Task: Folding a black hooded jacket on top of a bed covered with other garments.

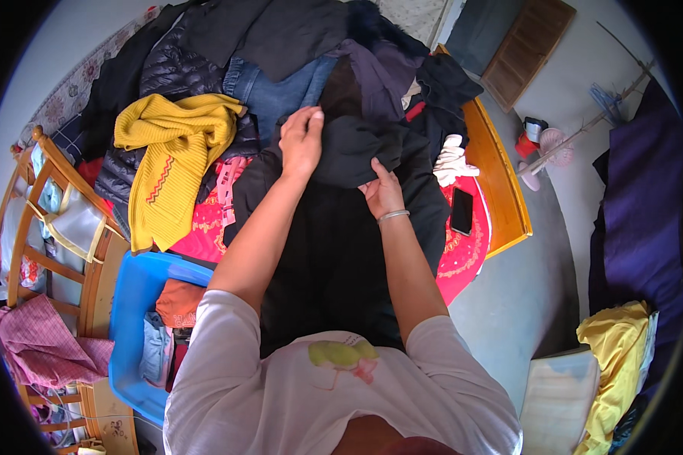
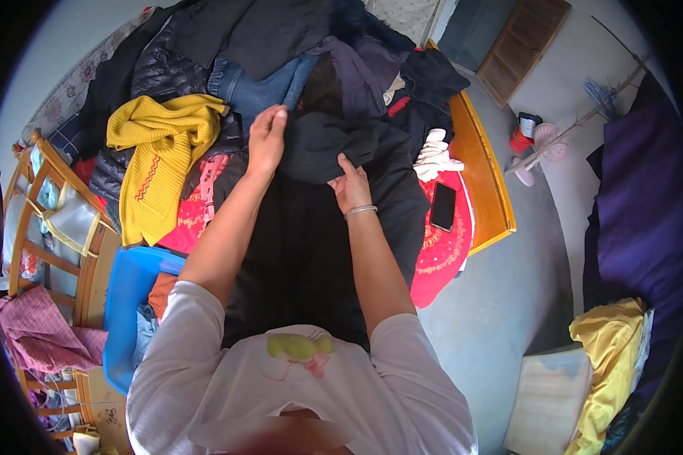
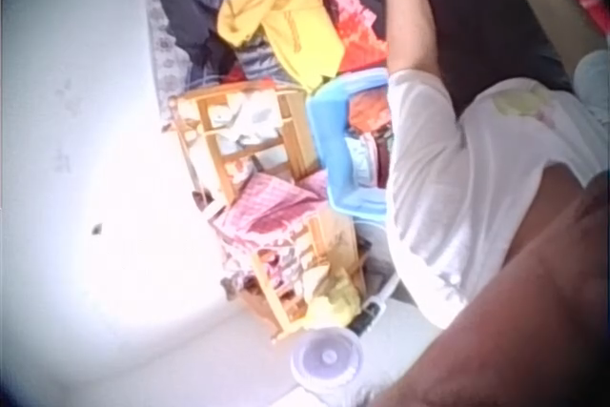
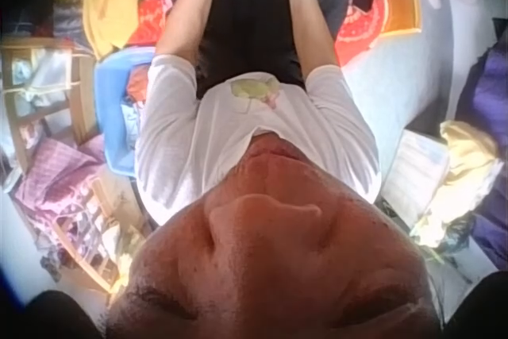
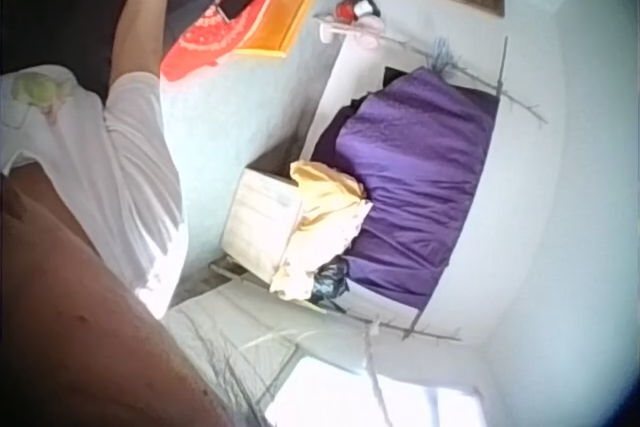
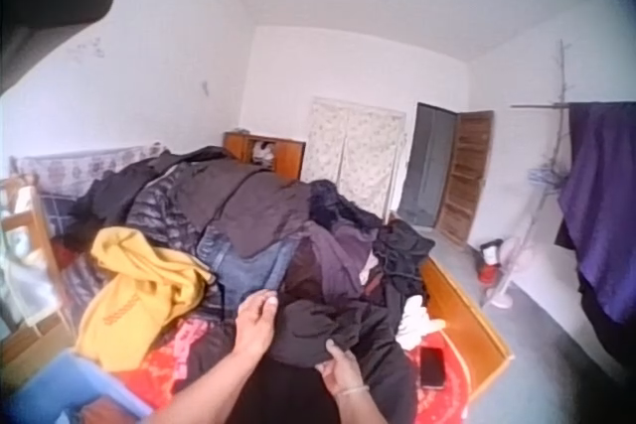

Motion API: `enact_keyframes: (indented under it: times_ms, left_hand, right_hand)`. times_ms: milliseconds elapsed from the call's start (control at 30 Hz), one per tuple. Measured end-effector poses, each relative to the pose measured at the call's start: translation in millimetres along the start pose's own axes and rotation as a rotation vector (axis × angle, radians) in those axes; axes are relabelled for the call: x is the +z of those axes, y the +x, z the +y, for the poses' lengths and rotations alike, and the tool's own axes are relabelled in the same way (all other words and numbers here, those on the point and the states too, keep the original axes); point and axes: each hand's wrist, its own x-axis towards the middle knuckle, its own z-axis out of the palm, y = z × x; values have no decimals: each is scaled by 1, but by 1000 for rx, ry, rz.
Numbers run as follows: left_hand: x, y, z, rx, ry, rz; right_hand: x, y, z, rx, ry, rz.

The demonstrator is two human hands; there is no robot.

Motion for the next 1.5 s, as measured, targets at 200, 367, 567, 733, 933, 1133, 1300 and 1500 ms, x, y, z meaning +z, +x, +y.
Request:
enact_keyframes:
  times_ms: [200, 367, 567, 733, 933, 1133, 1300, 1500]
  left_hand:
    - [16, -1, 18, -30, 337, -283]
    - [15, -10, 0, 65, 443, -301]
    - [18, -7, -22, -388, -66, -164]
    - [12, -16, -34, -711, -543, -204]
    - [10, -24, -43, -680, -499, -266]
    - [6, -29, -45, -667, -391, -268]
    - [8, -42, -46, -566, -388, -203]
    - [-1, -66, -45, -486, -351, -319]
  right_hand:
    - [-8, -2, 2, 46, -59, 11]
    - [-15, -5, -1, 75, -208, 73]
    - [-17, -6, 6, 18, -260, 171]
    - [-25, -3, 9, -6, -155, 125]
    - [-38, 17, -4, 75, -71, 334]
    - [-53, 28, -2, 66, -122, 453]
    - [-67, 26, 6, 57, 86, 400]
    - [-74, 7, 8, 102, 270, 269]
